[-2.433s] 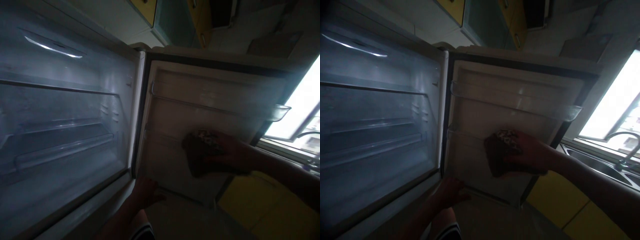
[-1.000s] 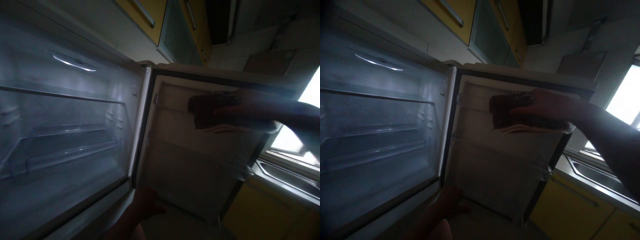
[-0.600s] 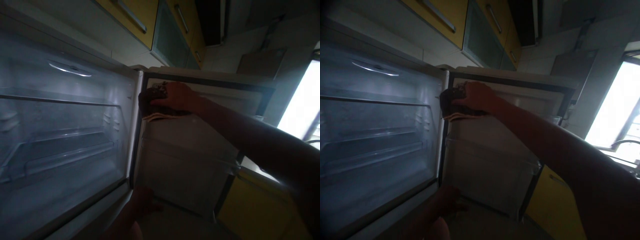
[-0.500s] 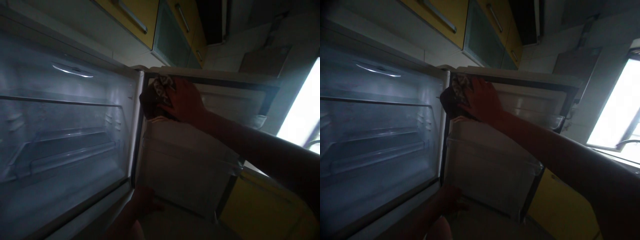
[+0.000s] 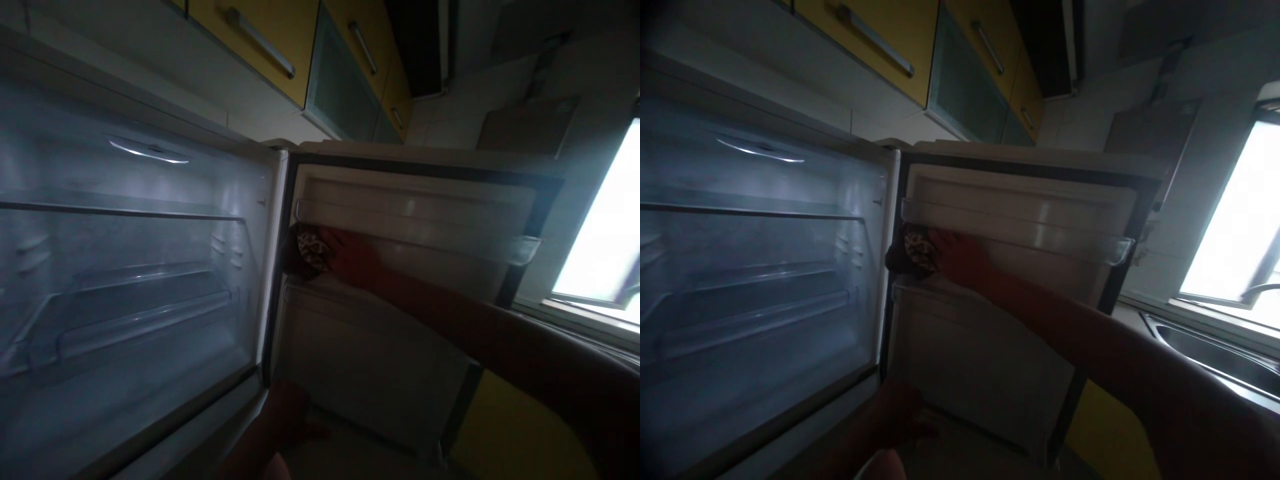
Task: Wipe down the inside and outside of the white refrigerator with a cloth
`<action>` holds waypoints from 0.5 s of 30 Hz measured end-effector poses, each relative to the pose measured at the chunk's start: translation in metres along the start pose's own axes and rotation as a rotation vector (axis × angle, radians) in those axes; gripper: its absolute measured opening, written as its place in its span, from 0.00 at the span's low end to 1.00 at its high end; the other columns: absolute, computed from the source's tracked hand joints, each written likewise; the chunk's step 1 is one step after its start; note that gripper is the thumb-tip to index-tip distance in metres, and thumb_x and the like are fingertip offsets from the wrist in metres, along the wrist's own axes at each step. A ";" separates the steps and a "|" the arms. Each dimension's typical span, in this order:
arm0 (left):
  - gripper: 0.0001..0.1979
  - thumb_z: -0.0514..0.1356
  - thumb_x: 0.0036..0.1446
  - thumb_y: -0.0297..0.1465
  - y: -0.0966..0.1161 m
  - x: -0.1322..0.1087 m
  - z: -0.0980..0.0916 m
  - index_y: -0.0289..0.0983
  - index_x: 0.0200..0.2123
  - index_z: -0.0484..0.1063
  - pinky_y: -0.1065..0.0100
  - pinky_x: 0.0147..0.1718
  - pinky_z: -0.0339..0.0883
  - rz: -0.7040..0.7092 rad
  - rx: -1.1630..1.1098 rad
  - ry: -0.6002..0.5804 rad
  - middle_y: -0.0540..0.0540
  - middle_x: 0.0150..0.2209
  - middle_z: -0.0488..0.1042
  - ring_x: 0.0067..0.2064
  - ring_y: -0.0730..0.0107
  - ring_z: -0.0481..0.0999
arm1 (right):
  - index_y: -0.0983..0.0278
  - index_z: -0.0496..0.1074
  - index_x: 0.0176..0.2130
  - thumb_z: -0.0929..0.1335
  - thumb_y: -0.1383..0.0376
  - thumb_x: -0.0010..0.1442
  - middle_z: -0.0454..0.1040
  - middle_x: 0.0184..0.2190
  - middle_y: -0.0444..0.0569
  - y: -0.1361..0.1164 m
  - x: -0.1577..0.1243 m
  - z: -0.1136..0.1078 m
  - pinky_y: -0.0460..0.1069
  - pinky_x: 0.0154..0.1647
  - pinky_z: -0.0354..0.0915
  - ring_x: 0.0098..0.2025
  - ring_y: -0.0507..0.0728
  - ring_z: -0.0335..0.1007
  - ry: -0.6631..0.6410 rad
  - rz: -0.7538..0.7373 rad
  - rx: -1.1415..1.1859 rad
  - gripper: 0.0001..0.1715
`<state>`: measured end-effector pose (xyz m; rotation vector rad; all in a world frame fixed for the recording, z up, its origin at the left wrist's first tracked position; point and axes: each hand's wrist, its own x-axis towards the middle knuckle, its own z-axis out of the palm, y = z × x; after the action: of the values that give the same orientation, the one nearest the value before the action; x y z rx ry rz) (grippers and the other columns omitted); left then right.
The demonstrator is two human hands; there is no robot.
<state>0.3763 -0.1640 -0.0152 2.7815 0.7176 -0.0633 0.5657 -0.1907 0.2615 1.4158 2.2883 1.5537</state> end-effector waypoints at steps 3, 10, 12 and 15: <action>0.47 0.57 0.56 0.73 -0.002 0.000 0.001 0.38 0.51 0.88 0.44 0.58 0.75 -0.006 0.002 -0.008 0.28 0.52 0.86 0.57 0.33 0.84 | 0.67 0.86 0.45 0.71 0.65 0.73 0.74 0.70 0.68 0.001 0.002 0.012 0.68 0.65 0.72 0.68 0.73 0.73 0.018 -0.149 -0.079 0.12; 0.44 0.61 0.55 0.72 -0.007 0.004 0.013 0.40 0.52 0.87 0.45 0.60 0.74 -0.019 -0.036 0.034 0.32 0.55 0.85 0.59 0.34 0.83 | 0.63 0.85 0.45 0.71 0.62 0.72 0.81 0.57 0.64 0.049 -0.045 -0.011 0.62 0.53 0.77 0.54 0.67 0.80 -0.008 -0.554 -0.011 0.11; 0.43 0.63 0.55 0.71 -0.008 0.004 0.015 0.40 0.52 0.87 0.45 0.60 0.74 -0.031 -0.058 0.054 0.32 0.55 0.85 0.59 0.35 0.83 | 0.62 0.86 0.44 0.71 0.64 0.72 0.82 0.55 0.64 0.060 -0.075 -0.024 0.62 0.53 0.77 0.53 0.67 0.80 -0.060 -0.506 -0.007 0.11; 0.43 0.62 0.56 0.71 -0.008 0.006 0.019 0.39 0.52 0.86 0.43 0.60 0.74 -0.015 -0.080 0.074 0.30 0.55 0.85 0.59 0.33 0.83 | 0.61 0.87 0.46 0.71 0.69 0.69 0.84 0.51 0.66 0.076 -0.126 -0.039 0.61 0.54 0.77 0.52 0.67 0.81 -0.205 -0.354 0.026 0.12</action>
<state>0.3783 -0.1596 -0.0366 2.7141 0.7422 0.0639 0.6705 -0.2986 0.2839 1.0421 2.2848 1.2206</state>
